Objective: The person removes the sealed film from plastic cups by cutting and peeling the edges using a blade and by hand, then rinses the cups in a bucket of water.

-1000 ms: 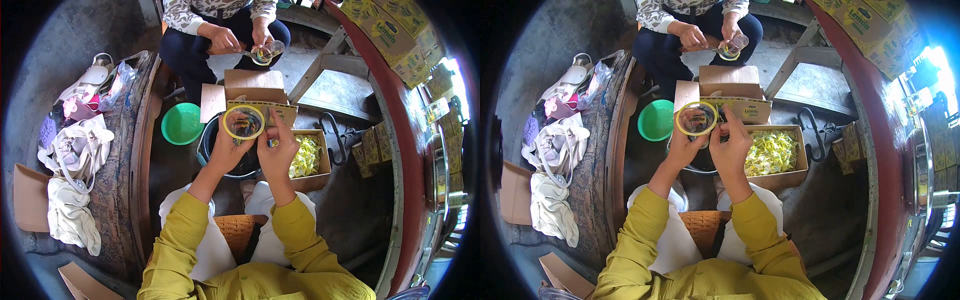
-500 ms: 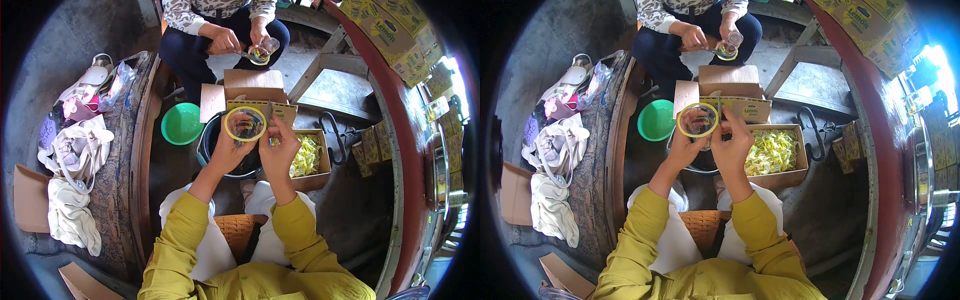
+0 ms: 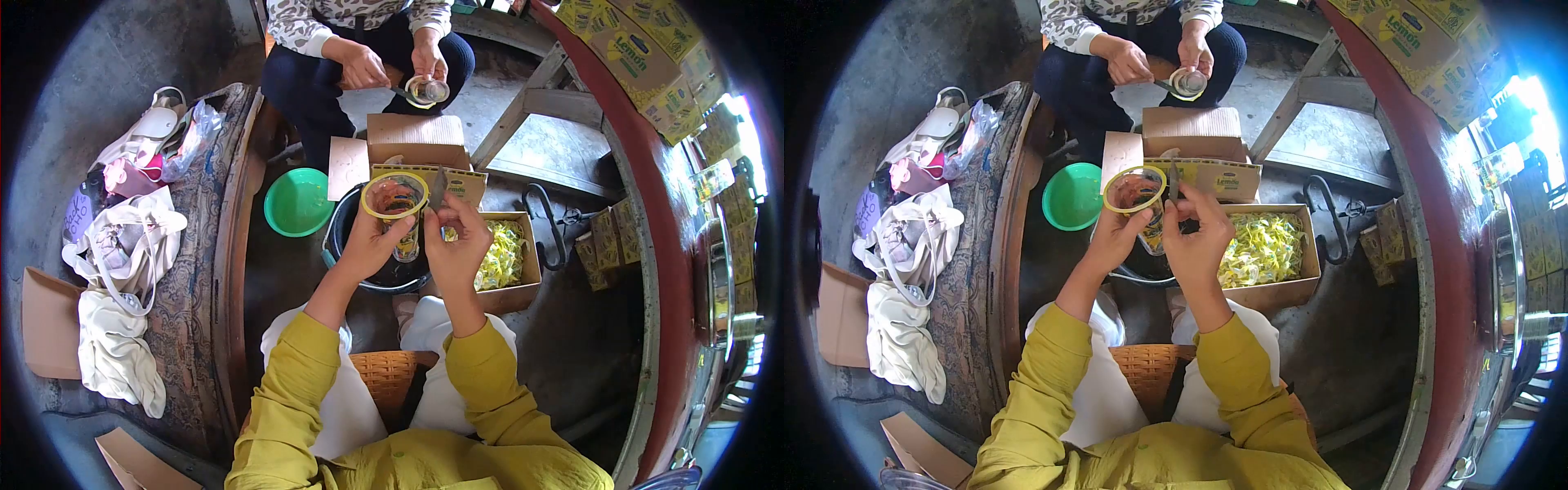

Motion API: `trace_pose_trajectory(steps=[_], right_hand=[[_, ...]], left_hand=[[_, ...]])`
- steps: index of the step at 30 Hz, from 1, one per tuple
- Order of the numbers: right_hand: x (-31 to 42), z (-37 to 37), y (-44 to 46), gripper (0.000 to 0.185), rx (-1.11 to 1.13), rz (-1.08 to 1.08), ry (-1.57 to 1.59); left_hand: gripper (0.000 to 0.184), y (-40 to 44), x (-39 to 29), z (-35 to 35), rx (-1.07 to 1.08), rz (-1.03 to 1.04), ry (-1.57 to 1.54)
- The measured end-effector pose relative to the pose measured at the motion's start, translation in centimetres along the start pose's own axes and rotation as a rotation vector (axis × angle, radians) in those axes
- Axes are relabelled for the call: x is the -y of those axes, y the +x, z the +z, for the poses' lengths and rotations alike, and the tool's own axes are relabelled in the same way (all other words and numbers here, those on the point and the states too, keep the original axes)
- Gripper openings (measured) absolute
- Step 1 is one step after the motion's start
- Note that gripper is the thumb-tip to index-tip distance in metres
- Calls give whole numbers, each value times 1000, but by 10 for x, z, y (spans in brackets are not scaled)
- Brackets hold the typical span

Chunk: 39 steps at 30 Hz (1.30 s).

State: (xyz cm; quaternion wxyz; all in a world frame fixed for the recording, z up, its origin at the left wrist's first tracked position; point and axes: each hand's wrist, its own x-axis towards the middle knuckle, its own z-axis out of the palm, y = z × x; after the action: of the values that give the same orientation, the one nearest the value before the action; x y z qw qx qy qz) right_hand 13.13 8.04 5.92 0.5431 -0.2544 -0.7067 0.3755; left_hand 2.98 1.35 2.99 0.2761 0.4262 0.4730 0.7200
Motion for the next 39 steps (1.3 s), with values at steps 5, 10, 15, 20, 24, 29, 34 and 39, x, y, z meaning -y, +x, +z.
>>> trace_pose_trajectory(steps=[5, 10, 15, 20, 24, 29, 34, 39], right_hand=[[2, 3, -3, 29, 22, -2, -7], [8, 1, 0, 33, 59, -16, -64], [2, 0, 0, 31, 64, -3, -49], [3, -1, 0, 22, 68, -29, -85], [7, -1, 1, 20, 78, -30, -99], [7, -1, 0, 18, 66, -20, -91], [5, -1, 0, 14, 70, -15, -107], [8, -2, 1, 10, 50, -10, -130]], left_hand=[[50, 1, 0, -1, -26, 24, 30], [53, 1, -4, -1, -25, 8, 81], [54, 1, -3, -3, -15, 46, 121], [56, 1, -1, -6, -18, 72, 229], [57, 0, -2, -6, -30, 68, 237], [55, 2, -5, -5, -37, 79, 267], [54, 2, -12, 0, -47, 113, 298], [53, 1, -13, 1, -29, 123, 346]])
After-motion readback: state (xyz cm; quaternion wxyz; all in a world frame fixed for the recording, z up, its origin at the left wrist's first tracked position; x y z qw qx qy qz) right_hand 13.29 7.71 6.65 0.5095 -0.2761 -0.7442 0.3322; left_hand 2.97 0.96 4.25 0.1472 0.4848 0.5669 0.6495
